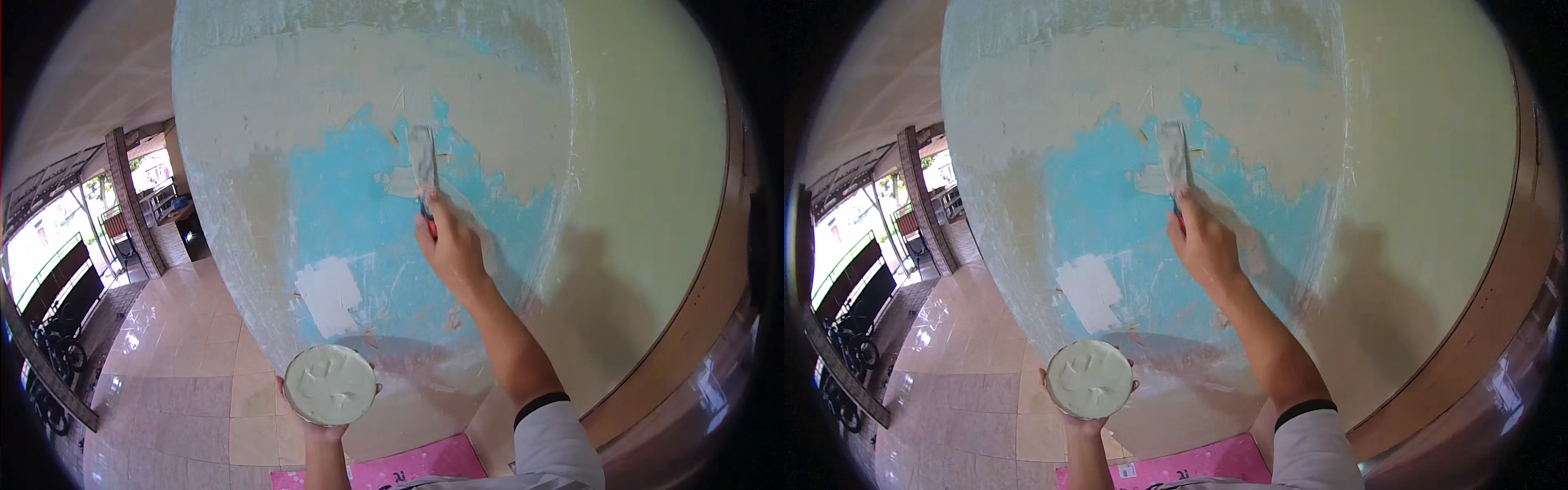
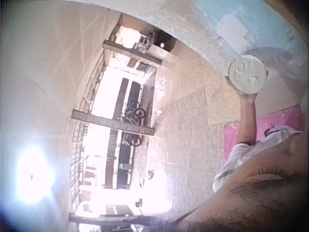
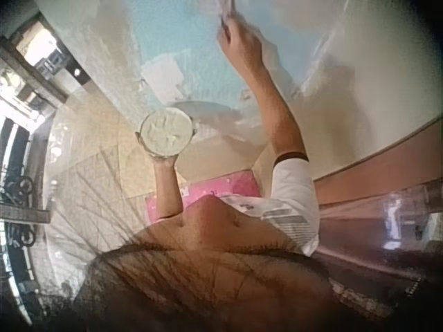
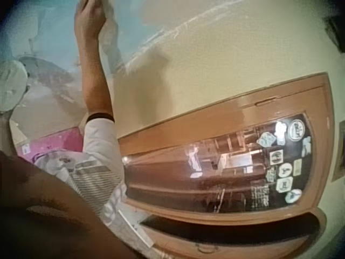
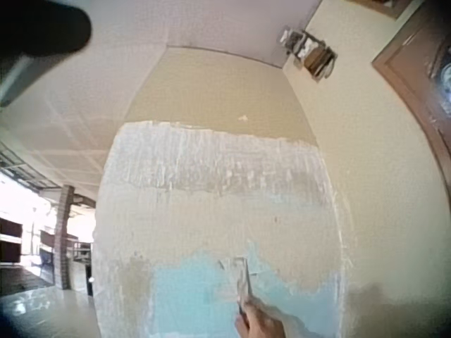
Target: The person applies spackle to a wall using a putty knife.
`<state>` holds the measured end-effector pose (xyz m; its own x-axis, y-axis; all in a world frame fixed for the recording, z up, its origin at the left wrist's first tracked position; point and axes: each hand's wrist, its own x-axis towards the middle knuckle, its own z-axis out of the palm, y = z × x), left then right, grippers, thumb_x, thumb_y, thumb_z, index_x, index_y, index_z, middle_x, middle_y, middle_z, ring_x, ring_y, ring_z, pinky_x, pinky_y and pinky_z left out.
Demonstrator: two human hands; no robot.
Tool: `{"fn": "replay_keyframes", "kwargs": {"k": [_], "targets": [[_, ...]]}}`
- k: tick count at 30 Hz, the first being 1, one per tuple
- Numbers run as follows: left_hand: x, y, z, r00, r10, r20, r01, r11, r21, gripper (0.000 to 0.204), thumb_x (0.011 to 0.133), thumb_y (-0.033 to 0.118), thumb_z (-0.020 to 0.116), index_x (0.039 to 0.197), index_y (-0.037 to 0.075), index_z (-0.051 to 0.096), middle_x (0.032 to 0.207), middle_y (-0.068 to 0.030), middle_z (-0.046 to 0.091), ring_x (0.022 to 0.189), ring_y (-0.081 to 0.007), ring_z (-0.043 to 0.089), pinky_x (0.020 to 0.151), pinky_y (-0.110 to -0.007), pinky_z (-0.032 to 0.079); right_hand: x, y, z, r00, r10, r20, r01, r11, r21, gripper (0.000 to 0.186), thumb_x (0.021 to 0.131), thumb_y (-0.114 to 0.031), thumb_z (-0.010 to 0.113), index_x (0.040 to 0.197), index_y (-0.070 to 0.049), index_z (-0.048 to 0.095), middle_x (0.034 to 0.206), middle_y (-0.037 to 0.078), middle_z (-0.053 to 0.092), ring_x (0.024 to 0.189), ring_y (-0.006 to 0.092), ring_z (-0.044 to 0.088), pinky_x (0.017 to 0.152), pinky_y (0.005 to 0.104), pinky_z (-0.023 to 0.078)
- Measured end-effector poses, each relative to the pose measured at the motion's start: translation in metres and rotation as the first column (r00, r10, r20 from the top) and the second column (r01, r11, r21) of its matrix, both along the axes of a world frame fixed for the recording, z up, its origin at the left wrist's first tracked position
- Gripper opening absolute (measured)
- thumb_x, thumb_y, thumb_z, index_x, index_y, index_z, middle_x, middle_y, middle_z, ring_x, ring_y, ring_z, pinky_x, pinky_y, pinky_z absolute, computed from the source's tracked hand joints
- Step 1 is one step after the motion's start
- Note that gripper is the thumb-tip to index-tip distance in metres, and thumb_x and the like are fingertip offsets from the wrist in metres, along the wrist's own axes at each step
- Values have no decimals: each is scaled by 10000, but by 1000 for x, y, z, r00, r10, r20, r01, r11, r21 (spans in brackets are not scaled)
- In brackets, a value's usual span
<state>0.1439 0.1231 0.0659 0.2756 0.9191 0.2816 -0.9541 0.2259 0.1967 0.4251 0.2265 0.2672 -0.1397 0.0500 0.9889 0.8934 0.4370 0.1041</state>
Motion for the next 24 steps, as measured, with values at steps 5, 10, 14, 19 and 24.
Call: {"fn": "replay_keyframes", "kwargs": {"k": [5, 10, 14, 19, 24], "targets": [[0, 10, -16, 996, 89, -9, -89, 993, -73, 965, 813, 825, 585, 1523, 182, 468, 1572, -227, 404, 1380, -641, 335, 1045, -850, 281, 4, -11, 13, 975, 177, -132, -184, 982, -40, 447, 963, -161, 685, 1339, 45, 558, 816, 183, 715, 673, 325, 711, 590, 410, 574], [8, 1, 0, 997, -25, 77, 28, 999, -36, 956, 817, 831, 569, 1518, 187, 476, 1557, -224, 427, 1372, -639, 346, 1035, -851, 292, -5, 5, 67, 994, 45, -100, -55, 994, -95, 410, 963, -173, 671, 1304, 25, 562, 773, 215, 694, 676, 388, 703, 581, 467, 566], [2, 1, 0, 998, 37, -46, -36, 999, 21, 956, 810, 841, 562, 1506, 190, 491, 1558, -217, 427, 1372, -636, 348, 1025, -855, 299, -14, -2, 6, 999, 38, -32, -42, 992, -123, 420, 955, -159, 685, 1307, 32, 558, 770, 198, 707, 672, 363, 715, 576, 451, 569], [1, 7, -8, 993, 78, -90, -76, 997, 26, 962, 800, 841, 573, 1505, 191, 493, 1561, -218, 421, 1371, -633, 351, 1028, -854, 298, -7, -16, -5, 982, 144, -122, -159, 979, -127, 450, 943, -114, 700, 1327, 55, 537, 764, 197, 705, 657, 325, 721, 581, 416, 575], [4, 6, -8, 999, 25, -26, -25, 1000, 2, 970, 846, 854, 469, 1521, 157, 482, 1549, -168, 468, 1347, -549, 443, 994, -885, 283, -13, 3, 58, 983, 84, -165, -111, 980, -165, 396, 972, -193, 656, 1290, 15, 547, 779, 198, 698, 678, 384, 701, 585, 460, 565]]}}
